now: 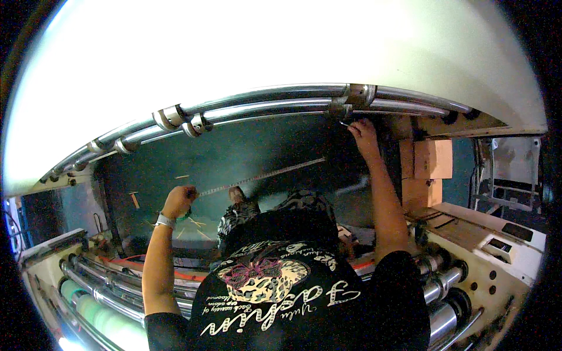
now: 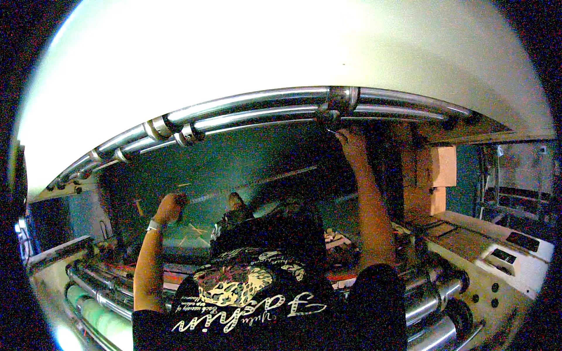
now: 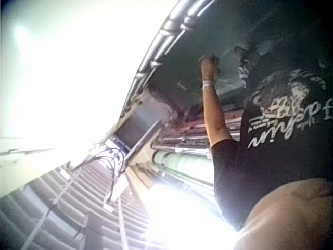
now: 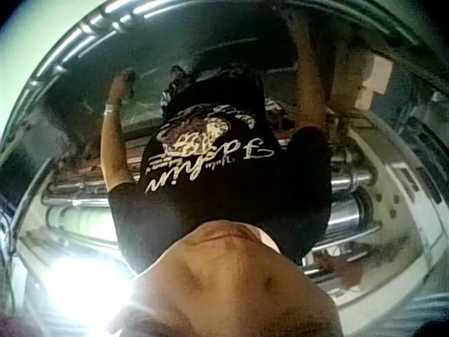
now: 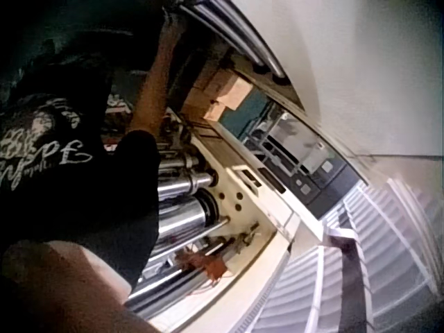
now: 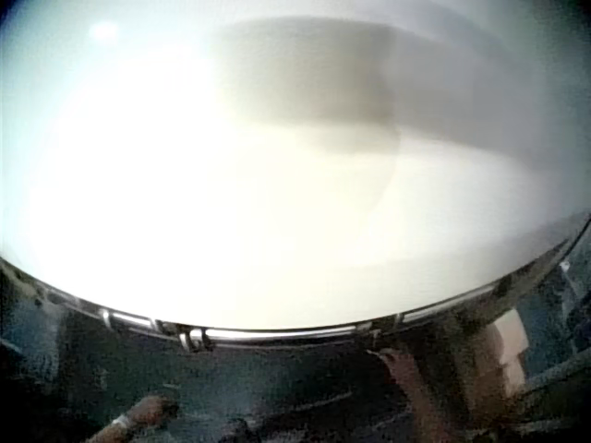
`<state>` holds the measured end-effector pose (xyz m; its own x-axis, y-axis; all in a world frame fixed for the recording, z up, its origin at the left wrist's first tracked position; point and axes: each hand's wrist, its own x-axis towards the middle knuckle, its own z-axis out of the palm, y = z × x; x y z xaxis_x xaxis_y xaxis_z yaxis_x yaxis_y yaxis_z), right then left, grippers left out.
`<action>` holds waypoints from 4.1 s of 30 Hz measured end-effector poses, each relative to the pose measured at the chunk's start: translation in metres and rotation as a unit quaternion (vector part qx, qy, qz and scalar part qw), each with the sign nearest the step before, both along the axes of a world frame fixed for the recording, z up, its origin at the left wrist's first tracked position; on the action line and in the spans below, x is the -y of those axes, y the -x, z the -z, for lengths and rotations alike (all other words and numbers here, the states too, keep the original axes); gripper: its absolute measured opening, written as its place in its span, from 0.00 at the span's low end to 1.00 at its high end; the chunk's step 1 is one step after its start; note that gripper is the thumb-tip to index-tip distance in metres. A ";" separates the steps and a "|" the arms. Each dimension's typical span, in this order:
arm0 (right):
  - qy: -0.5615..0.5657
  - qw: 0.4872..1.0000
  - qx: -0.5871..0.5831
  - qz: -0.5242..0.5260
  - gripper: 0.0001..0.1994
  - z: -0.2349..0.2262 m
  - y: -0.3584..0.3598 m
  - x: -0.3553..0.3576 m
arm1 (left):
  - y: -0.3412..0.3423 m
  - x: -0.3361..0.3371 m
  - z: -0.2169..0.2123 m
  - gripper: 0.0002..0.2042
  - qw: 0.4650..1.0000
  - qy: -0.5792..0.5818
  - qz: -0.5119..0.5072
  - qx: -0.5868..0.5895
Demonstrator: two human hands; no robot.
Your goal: The person uses a measuring tape and hand-tightens components on a series of large cylindrical rollers within an industrial machine.
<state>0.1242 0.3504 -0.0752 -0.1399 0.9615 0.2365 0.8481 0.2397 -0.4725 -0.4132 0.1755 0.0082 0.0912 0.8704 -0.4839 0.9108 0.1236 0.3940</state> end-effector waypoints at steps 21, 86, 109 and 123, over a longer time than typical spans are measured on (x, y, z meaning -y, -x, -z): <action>-0.021 0.981 0.174 -0.085 0.12 -0.035 -0.005 -0.046 | -0.008 0.023 0.020 0.09 0.998 0.050 -0.023 -0.012; -0.307 0.772 -0.472 0.296 0.16 0.143 0.000 0.026 | 0.022 -0.058 -0.011 0.05 0.963 -0.218 0.071 0.140; -0.229 0.840 -0.474 0.133 0.04 0.074 -0.016 -0.011 | 0.018 -0.131 0.026 0.12 0.974 -0.220 0.054 0.020; -0.056 0.816 -0.566 0.103 0.06 0.057 -0.010 -0.002 | 0.033 -0.121 0.017 0.11 0.982 -0.189 0.014 0.022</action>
<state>0.1344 0.3525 -0.1324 0.3904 0.9007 0.1904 -0.0880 0.2424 -0.9662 -0.4465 0.2967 -0.0092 0.1316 0.9838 -0.1215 0.8927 -0.0644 0.4459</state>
